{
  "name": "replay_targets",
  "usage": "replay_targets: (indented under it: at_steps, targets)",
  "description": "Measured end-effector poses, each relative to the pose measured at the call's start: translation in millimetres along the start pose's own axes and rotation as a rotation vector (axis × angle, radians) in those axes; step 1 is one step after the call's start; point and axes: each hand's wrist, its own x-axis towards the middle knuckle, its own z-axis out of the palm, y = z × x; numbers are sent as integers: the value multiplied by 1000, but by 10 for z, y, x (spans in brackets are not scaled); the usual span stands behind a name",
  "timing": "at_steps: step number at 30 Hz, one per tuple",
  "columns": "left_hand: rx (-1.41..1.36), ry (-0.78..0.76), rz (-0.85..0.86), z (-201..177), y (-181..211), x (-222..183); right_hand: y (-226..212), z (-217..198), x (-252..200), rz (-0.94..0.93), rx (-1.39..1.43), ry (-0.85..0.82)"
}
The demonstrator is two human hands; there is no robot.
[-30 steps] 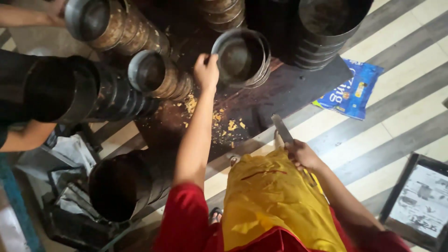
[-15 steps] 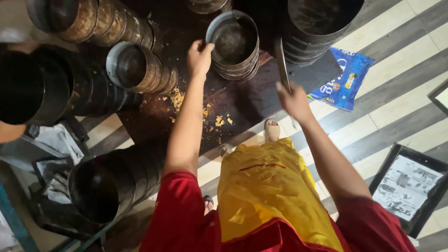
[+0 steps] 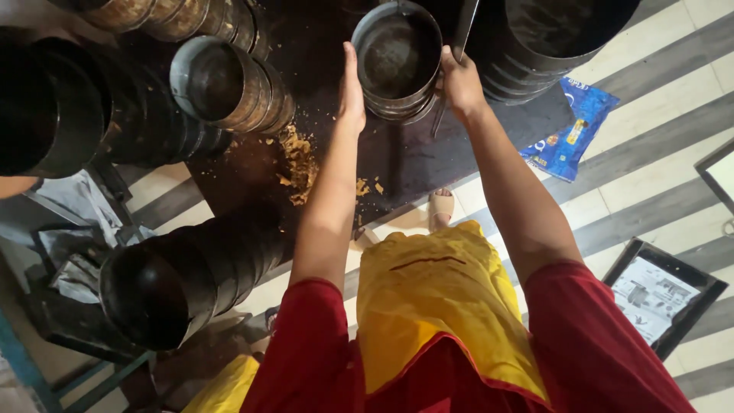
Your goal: Scraping food residue from circular metal molds using a manual scraping tool on a work table.
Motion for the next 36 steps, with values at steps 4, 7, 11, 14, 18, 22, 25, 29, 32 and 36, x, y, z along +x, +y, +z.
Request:
replay_targets:
  at_steps: [4,7,11,14,18,22,25,29,32,36]
  targets:
    - [-73,-2,-36,-80,-113,11,9,21,17,-42,-22,2]
    - [-89,5,-81,-84,-65,-57,-100,124,-67,-32,-5,3]
    - [-196,-15,-34,-60,-91,-9,-25,29,-36,41,-4,-23]
    - [-218,-19,-34,-52,-126,-13,-54,-6,-26,57,-34,-62]
    - [-228,8,-21,-11,-194,-42,-294,65,-164,99,-96,-83]
    - [-196,46,-4,59,-236,-96,-207,-84,-200,150,-45,-79]
    - [-385,42,-42,-166,-163,-224,-97,-115,-382,-12,-226,-113]
    - [-586,596,121,-844,266,-767,400,-225,-1108,-7,-376,73]
    - [-683,868,361,-1541,382,-808,1211,-161,-1288,161,20,167]
    - [-133,1151,97,-2543,24,-98,1740,345,-872,336,671,180]
